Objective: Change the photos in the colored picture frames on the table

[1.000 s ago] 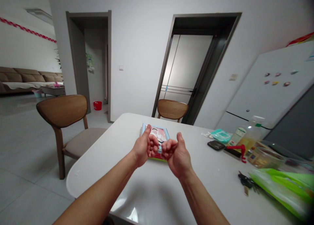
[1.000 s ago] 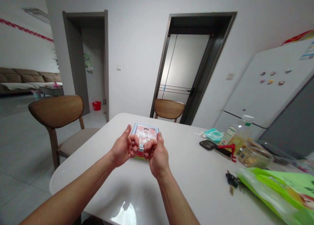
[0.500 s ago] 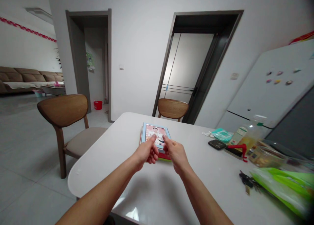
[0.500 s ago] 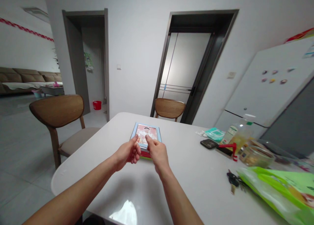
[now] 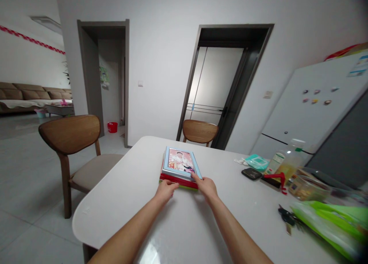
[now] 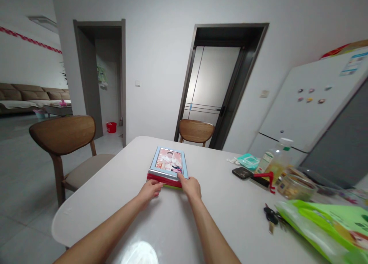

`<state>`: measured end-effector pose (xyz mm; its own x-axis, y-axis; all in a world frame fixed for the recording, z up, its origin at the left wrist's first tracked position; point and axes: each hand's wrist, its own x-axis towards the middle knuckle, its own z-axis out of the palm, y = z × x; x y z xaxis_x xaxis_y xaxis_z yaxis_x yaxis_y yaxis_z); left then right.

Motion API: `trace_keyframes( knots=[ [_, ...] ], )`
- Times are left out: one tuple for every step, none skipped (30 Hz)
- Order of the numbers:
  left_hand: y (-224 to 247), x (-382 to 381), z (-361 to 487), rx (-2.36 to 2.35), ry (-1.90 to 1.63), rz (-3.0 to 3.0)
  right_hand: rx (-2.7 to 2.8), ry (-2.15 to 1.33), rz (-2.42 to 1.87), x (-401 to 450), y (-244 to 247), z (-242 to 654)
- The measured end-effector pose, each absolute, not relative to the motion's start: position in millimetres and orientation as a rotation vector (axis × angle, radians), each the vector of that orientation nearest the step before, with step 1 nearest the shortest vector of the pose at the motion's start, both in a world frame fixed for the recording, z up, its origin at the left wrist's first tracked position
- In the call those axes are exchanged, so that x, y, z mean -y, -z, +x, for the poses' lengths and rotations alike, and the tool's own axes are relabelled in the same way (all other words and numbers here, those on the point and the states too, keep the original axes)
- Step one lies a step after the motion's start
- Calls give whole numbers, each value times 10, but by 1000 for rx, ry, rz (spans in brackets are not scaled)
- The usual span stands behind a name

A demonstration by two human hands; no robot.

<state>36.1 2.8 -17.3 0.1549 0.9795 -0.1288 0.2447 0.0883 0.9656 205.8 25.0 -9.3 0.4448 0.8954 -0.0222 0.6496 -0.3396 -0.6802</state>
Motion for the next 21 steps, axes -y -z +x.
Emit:
trace_keyframes(
  knots=[
    [156, -16, 364, -1312, -899, 1410, 1264, -551, -2111, -272, 99, 2062],
    [131, 3, 358, -1325, -930, 1453, 1235, -569, -2117, -289, 100, 2068],
    [97, 24, 345, -1337, -972, 1501, 1204, -586, -2117, -302, 97, 2077],
    [57, 46, 327, -1349, -1027, 1553, 1174, -603, -2110, -309, 89, 2085],
    [13, 64, 304, -1358, -1088, 1606, 1148, -618, -2096, -313, 77, 2090],
    [-33, 76, 280, -1362, -1148, 1661, 1127, -631, -2076, -311, 61, 2091],
    [-75, 79, 255, -1363, -1195, 1714, 1105, -640, -2053, -306, 43, 2086],
    [-112, 75, 231, -1360, -1223, 1763, 1082, -646, -2027, -298, 23, 2075],
    [-141, 66, 209, -1354, -1232, 1807, 1054, -649, -1999, -286, 1, 2057],
    [-162, 54, 190, -1346, -1227, 1844, 1019, -649, -1969, -273, -25, 2035],
    [-177, 46, 174, -1336, -1216, 1873, 978, -646, -1934, -256, -57, 2009],
    [-188, 45, 160, -1327, -1204, 1892, 933, -638, -1894, -235, -99, 1983],
    [-199, 56, 150, -1317, -1196, 1904, 889, -626, -1844, -206, -151, 1958],
    [-212, 83, 142, -1305, -1192, 1910, 850, -609, -1784, -165, -216, 1936],
    [-231, 126, 138, -1289, -1190, 1911, 819, -588, -1717, -105, -294, 1916],
    [-257, 186, 137, -1264, -1187, 1909, 796, -563, -1648, -23, -384, 1899],
    [-293, 261, 139, -1228, -1180, 1904, 781, -534, -1579, 88, -480, 1882],
    [-338, 347, 144, -1183, -1172, 1897, 783, -499, -1511, 229, -576, 1864],
    [-391, 442, 150, -1130, -1158, 1898, 793, -458, -1460, 399, -666, 1841],
    [-450, 540, 157, -1057, -1147, 1881, 824, -403, -1399, 595, -742, 1812],
    [-512, 639, 161, -958, -1142, 1831, 910, -303, -1332, 807, -796, 1775]
  ],
)
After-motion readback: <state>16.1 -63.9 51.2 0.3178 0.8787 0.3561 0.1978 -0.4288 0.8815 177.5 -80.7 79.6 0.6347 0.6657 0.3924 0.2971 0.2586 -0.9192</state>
